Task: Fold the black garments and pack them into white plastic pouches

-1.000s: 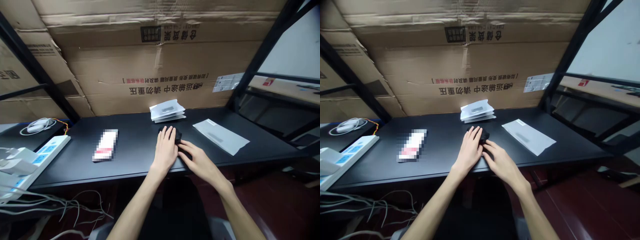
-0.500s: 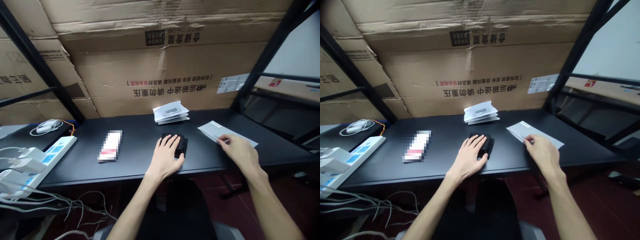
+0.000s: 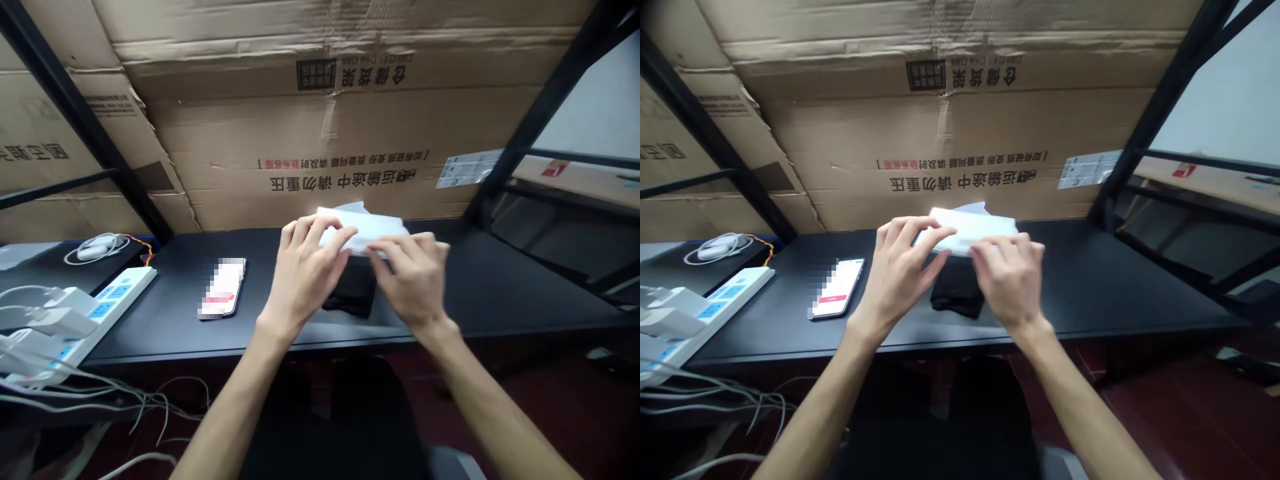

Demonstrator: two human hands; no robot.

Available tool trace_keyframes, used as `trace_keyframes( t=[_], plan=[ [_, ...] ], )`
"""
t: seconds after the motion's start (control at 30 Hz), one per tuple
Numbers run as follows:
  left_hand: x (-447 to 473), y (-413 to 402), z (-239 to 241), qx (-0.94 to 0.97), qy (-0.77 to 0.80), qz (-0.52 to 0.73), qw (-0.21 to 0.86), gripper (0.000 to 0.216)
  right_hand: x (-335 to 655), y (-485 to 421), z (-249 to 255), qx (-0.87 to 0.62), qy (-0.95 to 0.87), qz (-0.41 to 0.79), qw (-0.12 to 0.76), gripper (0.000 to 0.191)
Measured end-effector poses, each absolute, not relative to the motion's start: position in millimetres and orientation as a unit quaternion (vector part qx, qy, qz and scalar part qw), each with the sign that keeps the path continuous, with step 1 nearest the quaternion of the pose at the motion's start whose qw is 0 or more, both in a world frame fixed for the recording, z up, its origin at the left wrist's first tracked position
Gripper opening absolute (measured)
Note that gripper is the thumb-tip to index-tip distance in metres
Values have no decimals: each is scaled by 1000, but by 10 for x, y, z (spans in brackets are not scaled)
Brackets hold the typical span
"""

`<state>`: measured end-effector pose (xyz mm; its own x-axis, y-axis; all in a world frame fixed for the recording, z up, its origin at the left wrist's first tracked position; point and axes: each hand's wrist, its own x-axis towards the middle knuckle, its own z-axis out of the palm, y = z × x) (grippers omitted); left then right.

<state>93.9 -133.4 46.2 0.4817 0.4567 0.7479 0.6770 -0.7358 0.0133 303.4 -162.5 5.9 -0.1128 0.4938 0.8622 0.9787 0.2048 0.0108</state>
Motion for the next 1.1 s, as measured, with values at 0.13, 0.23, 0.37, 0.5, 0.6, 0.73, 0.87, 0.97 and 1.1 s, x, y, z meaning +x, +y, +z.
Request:
trace_keyframes(
  t=[0.13, 0.23, 0.37, 0.5, 0.6, 0.73, 0.87, 0.97, 1.1],
  plan=[
    [714, -1214, 278, -881, -374, -271, 105, 19, 2650, -1519, -100, -506, -746, -231, 365, 19],
    [612, -1166, 100, -878, -402, -245, 81, 23, 2575, -1643, -158, -510, -738, -106, 428, 18],
    [660, -1076, 41, -875, -413, -243, 71, 28, 2536, -2206, -205, -567, -504, 201, 620, 45],
    [860, -924, 95, -905, -354, -235, 29, 33, 2482, -2738, -296, -453, -234, 630, 586, 52],
    [1021, -822, 93, -927, -323, -188, -34, 33, 2421, -2784, -310, -395, -114, 713, 568, 42],
    [1117, -766, 38, -928, -317, -151, -123, 35, 2377, -2560, -247, -362, -38, 702, 612, 20],
    [1076, -811, 0, -915, -336, -171, -141, 33, 2404, -2434, -235, -329, -1, 695, 639, 15],
    [1042, -893, -13, -901, -367, -184, -142, 32, 2431, -2434, -251, -359, -28, 666, 653, 27],
    [1030, -1025, -32, -865, -415, -220, -176, 34, 2439, -2400, -208, -440, -108, 610, 650, 38]
  ],
)
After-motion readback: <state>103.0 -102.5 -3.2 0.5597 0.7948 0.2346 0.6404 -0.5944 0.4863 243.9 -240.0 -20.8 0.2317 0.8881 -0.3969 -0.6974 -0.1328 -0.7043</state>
